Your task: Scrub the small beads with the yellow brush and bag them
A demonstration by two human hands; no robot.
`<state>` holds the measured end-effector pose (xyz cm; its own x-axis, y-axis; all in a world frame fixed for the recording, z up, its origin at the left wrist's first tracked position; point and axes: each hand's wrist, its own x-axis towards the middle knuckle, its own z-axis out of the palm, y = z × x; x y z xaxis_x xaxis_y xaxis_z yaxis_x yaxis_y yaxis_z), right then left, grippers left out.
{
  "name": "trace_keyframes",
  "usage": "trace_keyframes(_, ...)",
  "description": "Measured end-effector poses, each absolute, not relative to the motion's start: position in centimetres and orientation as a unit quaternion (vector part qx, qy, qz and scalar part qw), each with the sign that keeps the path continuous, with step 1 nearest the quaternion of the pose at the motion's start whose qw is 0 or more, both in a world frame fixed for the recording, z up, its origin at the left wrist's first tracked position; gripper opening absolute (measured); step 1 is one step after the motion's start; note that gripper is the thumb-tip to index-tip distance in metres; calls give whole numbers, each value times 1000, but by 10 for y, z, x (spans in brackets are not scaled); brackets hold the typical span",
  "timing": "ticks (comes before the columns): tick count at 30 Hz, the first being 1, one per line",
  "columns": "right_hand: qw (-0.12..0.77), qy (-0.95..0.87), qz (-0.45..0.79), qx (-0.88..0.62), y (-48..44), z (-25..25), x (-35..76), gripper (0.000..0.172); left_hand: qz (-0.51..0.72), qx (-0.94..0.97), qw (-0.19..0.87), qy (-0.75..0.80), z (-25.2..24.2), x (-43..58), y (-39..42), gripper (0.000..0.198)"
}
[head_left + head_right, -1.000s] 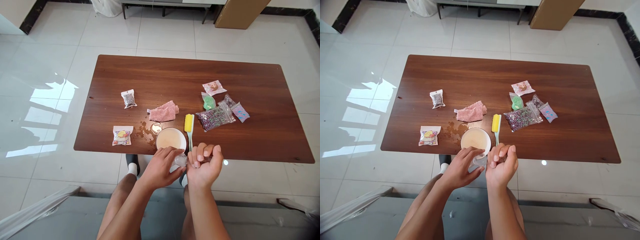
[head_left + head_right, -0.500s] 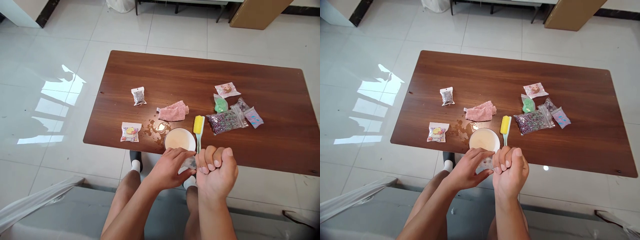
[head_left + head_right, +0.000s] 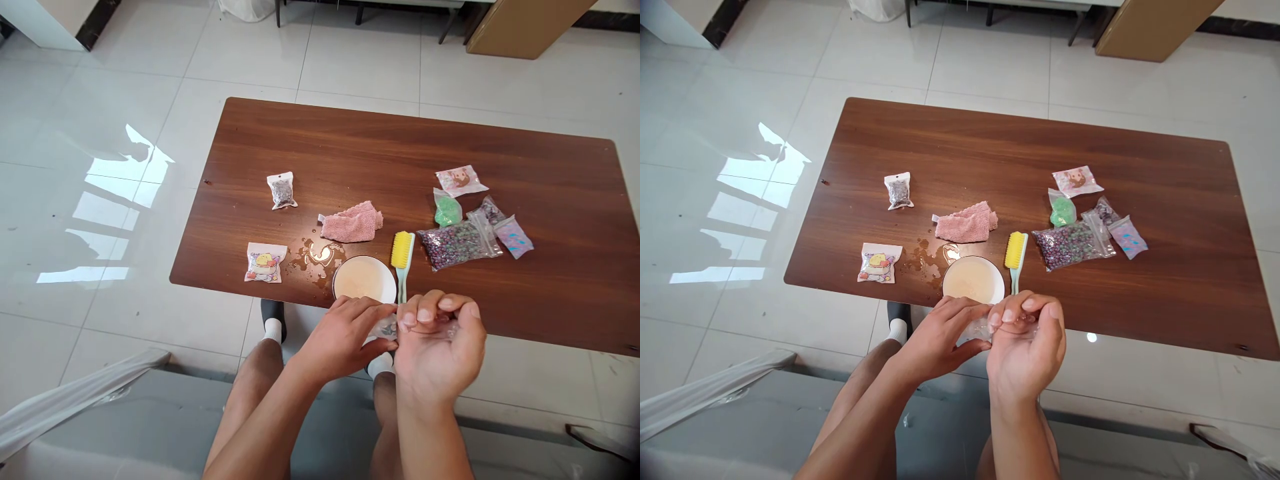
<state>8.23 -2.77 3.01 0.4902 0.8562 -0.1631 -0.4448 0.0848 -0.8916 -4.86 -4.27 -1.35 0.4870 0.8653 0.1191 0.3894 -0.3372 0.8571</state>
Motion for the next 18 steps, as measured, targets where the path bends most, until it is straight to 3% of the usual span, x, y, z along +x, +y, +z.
trace_keyframes(4,717,-229,445,-486,-30,30,82,15,304,765,385,416,-15,-48,-42,46)
trace_keyframes(11,717,-235,431,-495,-33,29,80,16,296,764,384,426,-17,-47,-43,54)
trace_keyframes(18,700,-254,407,-529,-35,28,77,18,297,763,380,431,-16,-46,-42,51)
